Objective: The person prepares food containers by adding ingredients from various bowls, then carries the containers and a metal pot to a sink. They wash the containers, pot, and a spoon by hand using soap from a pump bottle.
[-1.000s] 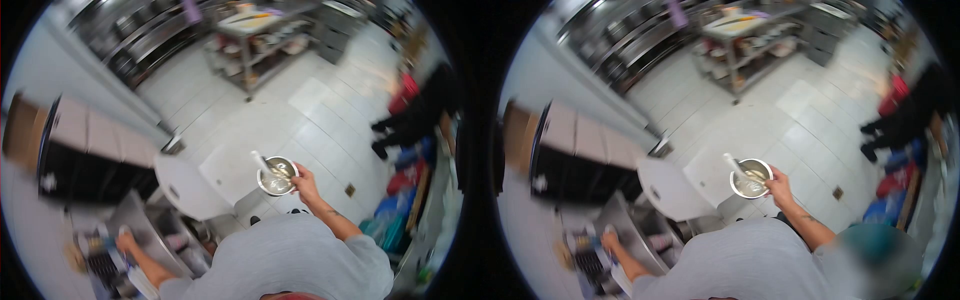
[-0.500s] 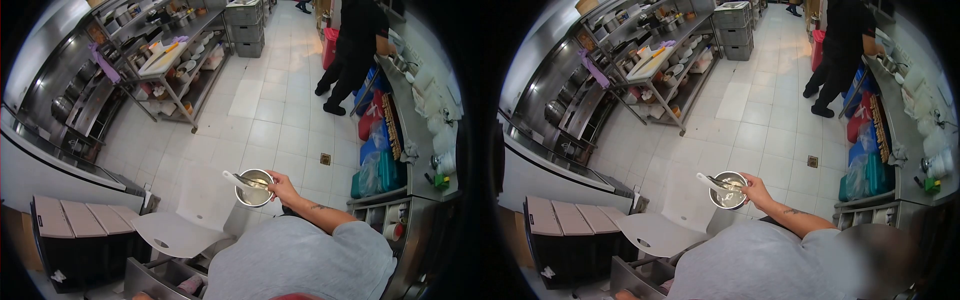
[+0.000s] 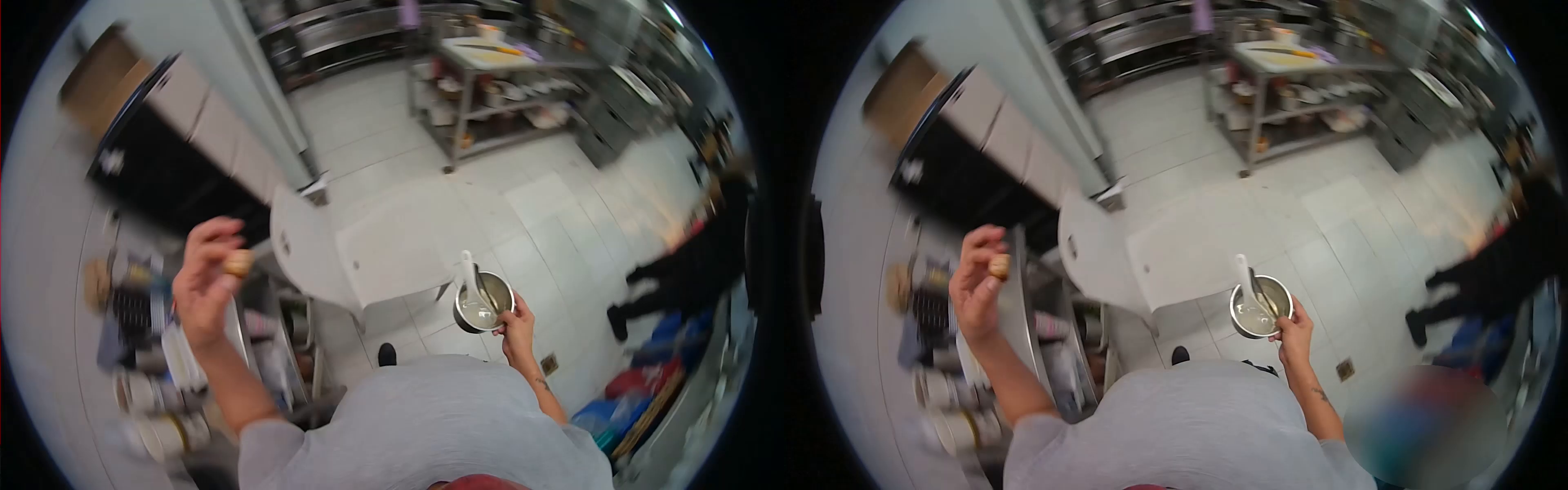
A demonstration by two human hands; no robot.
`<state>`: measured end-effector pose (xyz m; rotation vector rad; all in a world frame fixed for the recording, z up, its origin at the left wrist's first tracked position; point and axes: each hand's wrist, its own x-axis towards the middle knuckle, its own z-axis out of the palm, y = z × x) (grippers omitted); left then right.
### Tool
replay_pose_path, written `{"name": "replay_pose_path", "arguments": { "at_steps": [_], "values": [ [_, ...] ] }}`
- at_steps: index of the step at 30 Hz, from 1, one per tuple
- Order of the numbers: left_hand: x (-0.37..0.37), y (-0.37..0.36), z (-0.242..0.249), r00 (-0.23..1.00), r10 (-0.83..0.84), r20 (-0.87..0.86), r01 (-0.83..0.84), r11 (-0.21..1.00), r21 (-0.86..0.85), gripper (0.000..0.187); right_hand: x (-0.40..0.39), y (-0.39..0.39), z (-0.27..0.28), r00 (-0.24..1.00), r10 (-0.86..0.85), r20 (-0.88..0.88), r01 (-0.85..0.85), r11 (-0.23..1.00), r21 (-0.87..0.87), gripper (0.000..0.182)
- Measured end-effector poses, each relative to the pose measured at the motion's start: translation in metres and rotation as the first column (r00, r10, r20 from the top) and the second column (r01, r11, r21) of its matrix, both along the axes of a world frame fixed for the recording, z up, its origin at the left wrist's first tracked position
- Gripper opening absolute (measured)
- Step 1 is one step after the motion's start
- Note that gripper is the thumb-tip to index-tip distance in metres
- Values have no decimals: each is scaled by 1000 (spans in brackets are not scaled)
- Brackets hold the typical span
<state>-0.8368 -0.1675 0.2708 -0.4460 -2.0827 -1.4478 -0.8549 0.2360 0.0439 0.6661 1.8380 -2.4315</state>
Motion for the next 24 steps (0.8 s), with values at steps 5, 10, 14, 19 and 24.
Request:
{"name": "replay_pose_path", "arguments": {
  "at_steps": [5,10,14,19,24],
  "values": [
    [62,113,44,786,-595,-168,599,800,-30,22,-12,3,-14,978,207,0,-207,978,18,56],
    [93,158,28,624,-662,-415,735,677,24,30,-12,-13,3,919,394,6,-394,919,19,58],
    [158,111,30,956,-292,15,278,923,265,32,-13,-32,-18,910,414,-33,-415,910,-18,61],
    [241,-29,-90,259,928,269,-618,373,-692,31,-20,-40,-35,867,498,11,-498,867,11,62],
    [270,-94,-271,-172,981,-84,-523,-164,-837,50,-16,-80,-28,874,486,14,-486,874,16,61]
  ]
}}
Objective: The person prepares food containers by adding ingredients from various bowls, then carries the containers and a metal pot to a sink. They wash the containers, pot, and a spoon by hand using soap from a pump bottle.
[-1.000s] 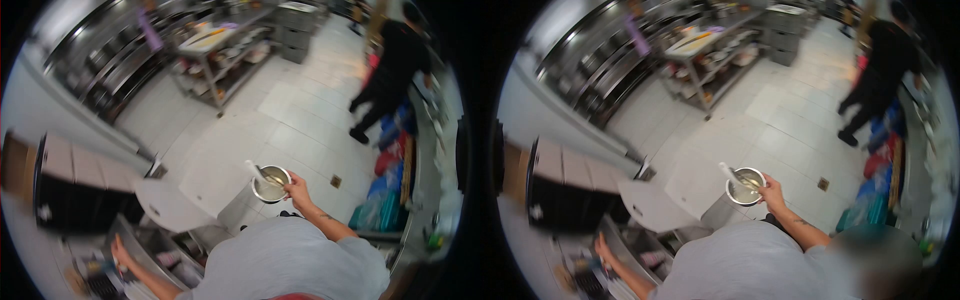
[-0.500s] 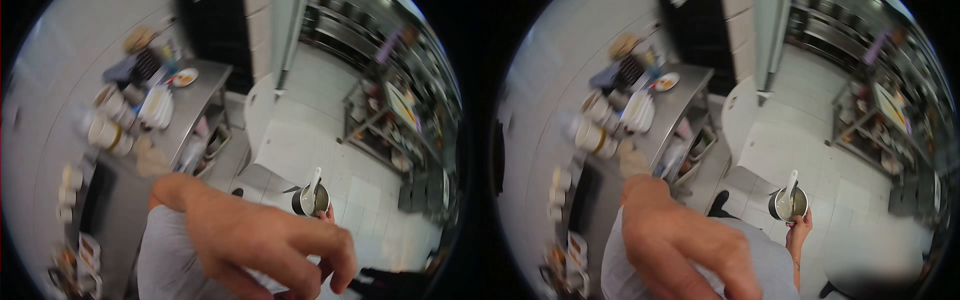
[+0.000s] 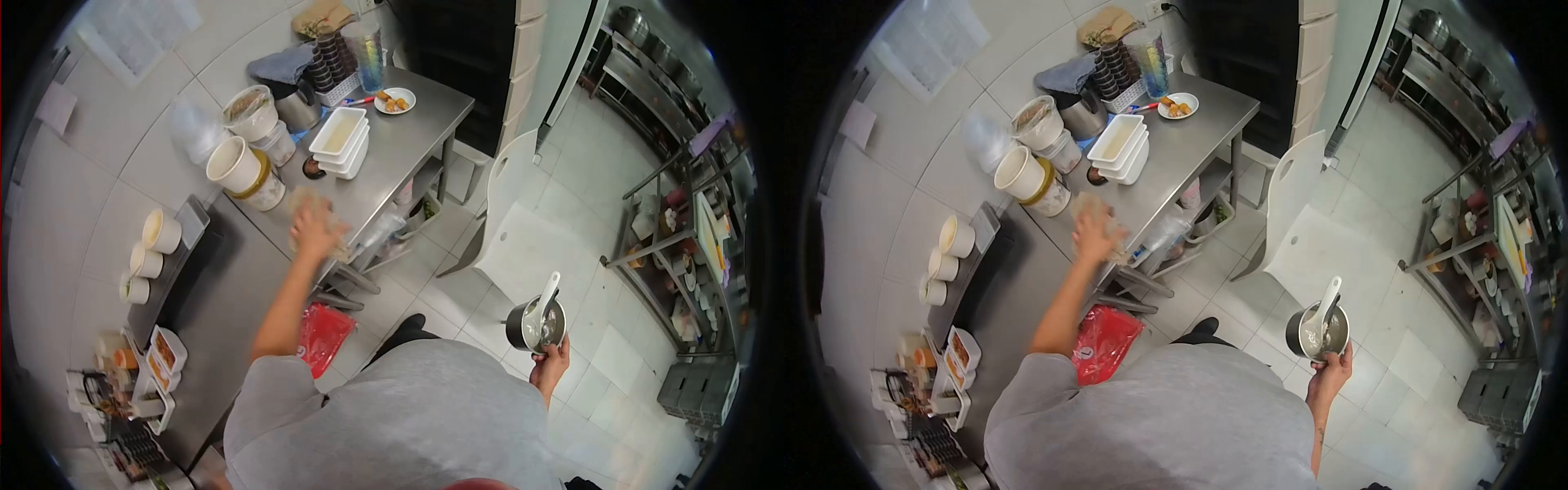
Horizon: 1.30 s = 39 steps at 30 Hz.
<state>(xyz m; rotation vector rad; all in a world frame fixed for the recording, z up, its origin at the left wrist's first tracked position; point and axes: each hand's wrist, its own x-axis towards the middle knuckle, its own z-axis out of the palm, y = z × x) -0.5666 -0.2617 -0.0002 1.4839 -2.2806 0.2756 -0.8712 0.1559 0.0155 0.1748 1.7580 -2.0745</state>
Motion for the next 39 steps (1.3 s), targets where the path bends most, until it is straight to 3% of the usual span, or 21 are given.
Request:
{"name": "replay_pose_path", "arguments": {
  "at_steps": [1,3,6,9,11,14,18,20,22,24,26,32,37,39],
  "values": [
    [-11,8,-20,998,-56,5,56,995,-78,48,0,-6,0,1000,8,-2,-8,1000,0,60],
    [-25,19,-20,977,-213,5,208,960,189,43,-1,-23,-2,1000,20,-11,-20,1000,-9,60],
    [-34,22,23,812,-244,-530,500,759,417,44,2,-58,5,1000,13,2,-13,1000,-21,60],
    [-31,-18,47,804,298,-514,73,810,583,62,3,-79,6,999,30,16,-30,999,-43,60],
    [-42,-37,62,807,359,-468,-41,826,562,85,5,-96,9,1000,7,13,-7,999,-48,60],
    [-54,-73,26,695,71,-715,179,947,268,100,11,-112,21,999,12,53,-8,997,-73,61],
    [-84,-66,34,620,76,-781,194,949,247,90,6,-114,27,997,-17,71,24,995,-93,59],
    [-88,-74,20,695,-7,-719,133,984,119,83,3,-106,16,997,-27,69,32,997,-75,60],
    [-107,-56,48,633,70,-771,145,968,207,81,1,-97,7,996,-64,70,69,995,-70,59],
    [-103,-73,30,730,225,-645,-66,963,261,80,-1,-90,3,992,-105,74,110,991,-72,57],
    [-98,-89,13,761,159,-629,-71,984,164,79,-5,-82,3,988,-141,66,146,986,-80,56],
    [-97,-105,-4,751,99,-653,-29,993,117,71,-19,-62,-1,972,-227,59,231,971,-64,57],
    [-103,-98,2,814,28,-580,-3,999,44,69,-33,-55,-6,958,-281,58,285,954,-90,56],
    [-106,-93,9,804,-39,-593,77,996,40,69,-34,-52,-1,962,-268,58,272,958,-92,56]
  ]
}}
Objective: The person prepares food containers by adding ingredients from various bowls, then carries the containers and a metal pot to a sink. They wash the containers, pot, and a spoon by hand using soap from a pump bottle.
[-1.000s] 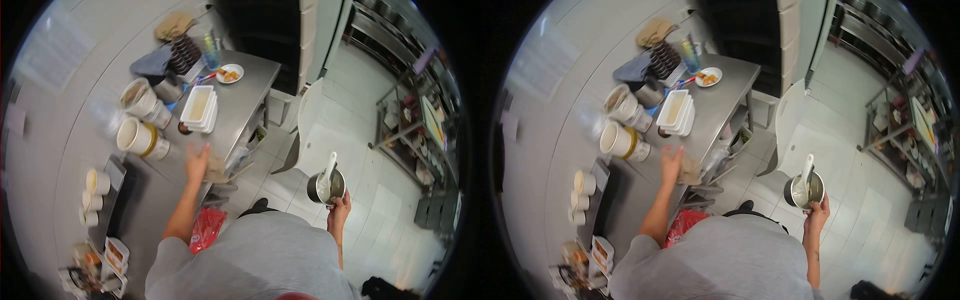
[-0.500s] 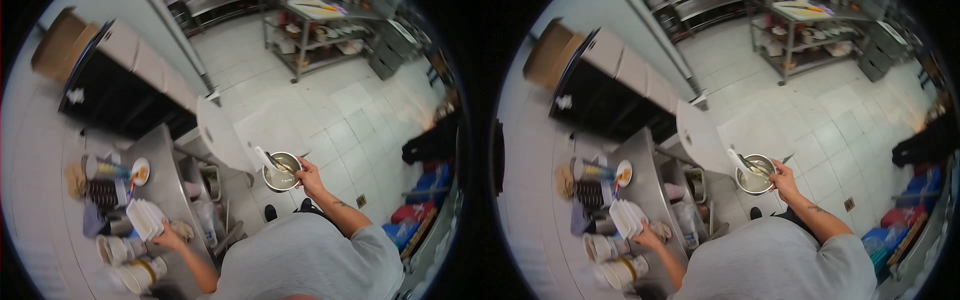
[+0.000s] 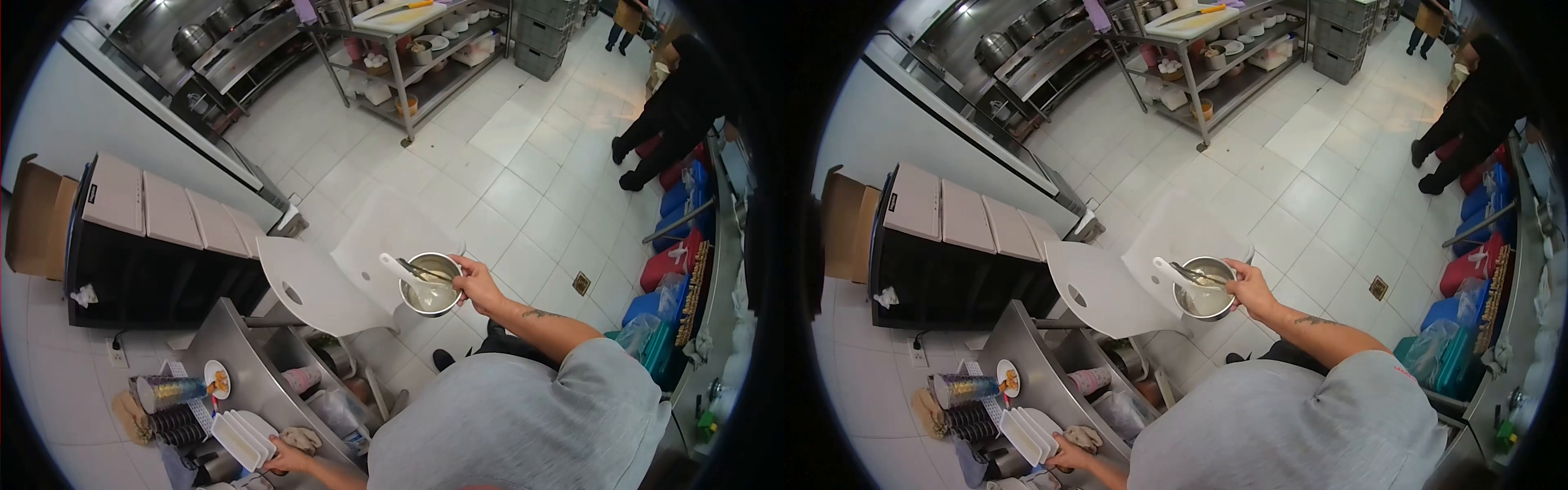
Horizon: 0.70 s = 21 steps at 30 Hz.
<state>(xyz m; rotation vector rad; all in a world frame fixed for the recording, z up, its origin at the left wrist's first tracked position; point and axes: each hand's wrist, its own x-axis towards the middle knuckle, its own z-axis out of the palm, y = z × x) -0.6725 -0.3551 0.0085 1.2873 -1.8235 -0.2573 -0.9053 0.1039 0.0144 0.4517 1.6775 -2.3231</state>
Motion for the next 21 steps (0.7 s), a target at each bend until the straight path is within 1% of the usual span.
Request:
{"name": "replay_pose_path", "arguments": {
  "at_steps": [2,5,8,9,10,12,15,16,17,18,19,20,21],
  "values": [
    [-10,13,16,998,-59,-28,60,997,41,70,-2,5,-6,1000,-24,1,24,1000,0,56],
    [-26,20,31,963,-245,-115,242,970,-36,70,-10,12,-9,998,-65,-4,65,998,-9,56],
    [-48,30,54,970,-240,22,241,970,-24,69,-16,23,-5,992,-123,6,123,992,-36,56],
    [-67,56,79,975,-220,33,219,975,30,68,-17,31,-10,990,-137,11,138,990,-34,57],
    [-79,64,84,957,-289,-10,290,957,15,67,-18,39,-13,988,-151,16,152,988,-33,57],
    [-100,74,96,902,-421,-93,420,907,-28,66,-22,61,-13,988,-152,19,153,987,-47,59],
    [-140,105,108,789,-601,-125,593,799,-97,66,-34,101,-5,983,-184,21,185,981,-51,60],
    [-159,128,116,724,-657,-210,652,751,-103,63,-37,117,-1,981,-195,25,196,980,-45,60],
    [-176,150,122,712,-640,-288,661,750,-32,60,-40,135,5,974,-222,38,224,974,-45,61],
    [-193,164,122,597,-699,-393,756,655,-16,64,-44,154,9,970,-240,34,241,970,-30,61],
    [-208,178,122,621,-705,-343,748,664,-12,64,-46,175,10,966,-258,32,258,966,-18,61],
    [-225,200,126,585,-723,-368,768,640,-37,64,-49,198,11,960,-278,29,278,961,-7,62],
    [-239,227,136,674,-703,-225,726,688,26,64,-51,222,12,961,-275,28,275,961,-6,61]
  ]
}}
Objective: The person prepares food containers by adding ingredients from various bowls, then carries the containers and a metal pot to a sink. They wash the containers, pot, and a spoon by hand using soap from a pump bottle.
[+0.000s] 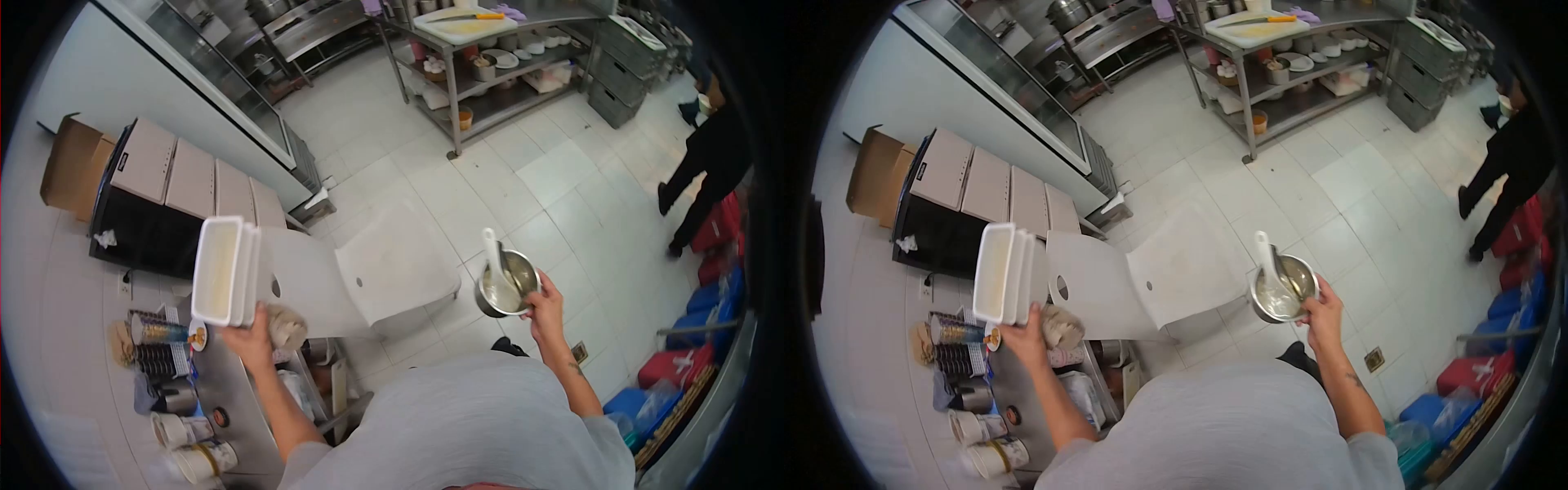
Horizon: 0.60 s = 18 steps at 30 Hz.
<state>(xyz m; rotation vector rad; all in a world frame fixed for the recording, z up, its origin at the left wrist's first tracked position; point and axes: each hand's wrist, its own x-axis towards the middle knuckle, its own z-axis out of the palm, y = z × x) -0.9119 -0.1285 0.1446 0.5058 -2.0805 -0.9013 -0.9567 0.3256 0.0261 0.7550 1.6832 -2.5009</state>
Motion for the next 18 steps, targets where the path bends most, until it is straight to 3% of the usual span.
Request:
{"name": "replay_pose_path", "arguments": {
  "at_steps": [3,6,8,11,14,18],
  "values": [
    [-52,82,16,998,-64,-29,59,987,-152,61,-9,76,2,998,-59,-9,59,998,31,62],
    [-103,146,17,974,-225,-4,225,973,49,62,-20,146,-1,978,-208,-11,208,973,103,63],
    [-139,189,22,956,-295,0,295,955,19,62,-28,188,-8,942,-336,-23,336,932,137,63],
    [-199,248,27,901,-432,-53,435,893,115,61,-46,250,-20,893,-447,-43,449,887,108,64],
    [-265,300,35,852,-524,-14,522,844,125,67,-69,306,-42,783,-619,-57,621,776,113,64],
    [-362,361,30,756,-652,-61,649,733,205,66,-112,369,-52,700,-710,-84,713,687,139,65]
  ]
}}
